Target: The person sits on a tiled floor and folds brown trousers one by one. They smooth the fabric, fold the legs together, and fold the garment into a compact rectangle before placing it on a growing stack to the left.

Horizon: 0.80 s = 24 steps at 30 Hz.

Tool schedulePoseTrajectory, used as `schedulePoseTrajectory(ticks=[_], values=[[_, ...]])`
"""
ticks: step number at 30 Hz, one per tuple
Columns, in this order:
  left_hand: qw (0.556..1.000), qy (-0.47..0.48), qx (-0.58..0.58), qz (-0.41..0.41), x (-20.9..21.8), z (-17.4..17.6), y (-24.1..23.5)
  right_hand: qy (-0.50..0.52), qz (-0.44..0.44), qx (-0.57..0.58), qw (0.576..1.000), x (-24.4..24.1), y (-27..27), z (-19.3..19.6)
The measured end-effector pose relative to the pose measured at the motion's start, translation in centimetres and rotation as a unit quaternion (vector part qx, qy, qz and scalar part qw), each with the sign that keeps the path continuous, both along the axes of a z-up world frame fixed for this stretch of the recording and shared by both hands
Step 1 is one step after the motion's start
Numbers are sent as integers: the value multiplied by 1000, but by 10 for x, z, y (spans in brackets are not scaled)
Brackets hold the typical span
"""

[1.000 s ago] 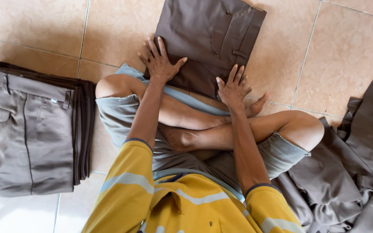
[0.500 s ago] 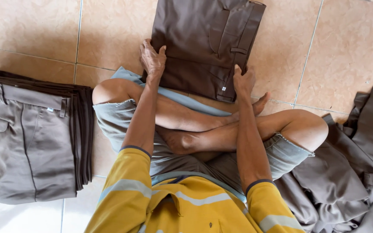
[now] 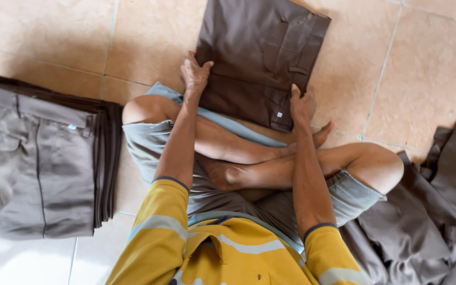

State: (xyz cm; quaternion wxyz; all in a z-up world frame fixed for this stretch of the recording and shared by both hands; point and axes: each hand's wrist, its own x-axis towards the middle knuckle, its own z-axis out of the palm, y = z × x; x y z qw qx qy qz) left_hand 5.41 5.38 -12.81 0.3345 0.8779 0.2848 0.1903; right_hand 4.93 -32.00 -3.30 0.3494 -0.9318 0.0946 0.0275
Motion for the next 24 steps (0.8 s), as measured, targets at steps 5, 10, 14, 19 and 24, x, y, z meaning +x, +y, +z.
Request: schedulePoseTrajectory(ticks=[5,10,14,19,24], values=[[986,-22,-164,-12,5,-49,5,3,-2,22,1000,5,-2,0],[985,60,-161,18,-24,60,-26,-52,29,29,998,18,-18,-14],[965,0,-261,17,-59,111,-33,-139,82,8,987,23,-22,-2],[961,-82,-264,24,-121,228,1,-220,208,37,952,11,40,102],[923,-165,-333,97,-211,314,68,-180,292,93,935,-9,149,204]])
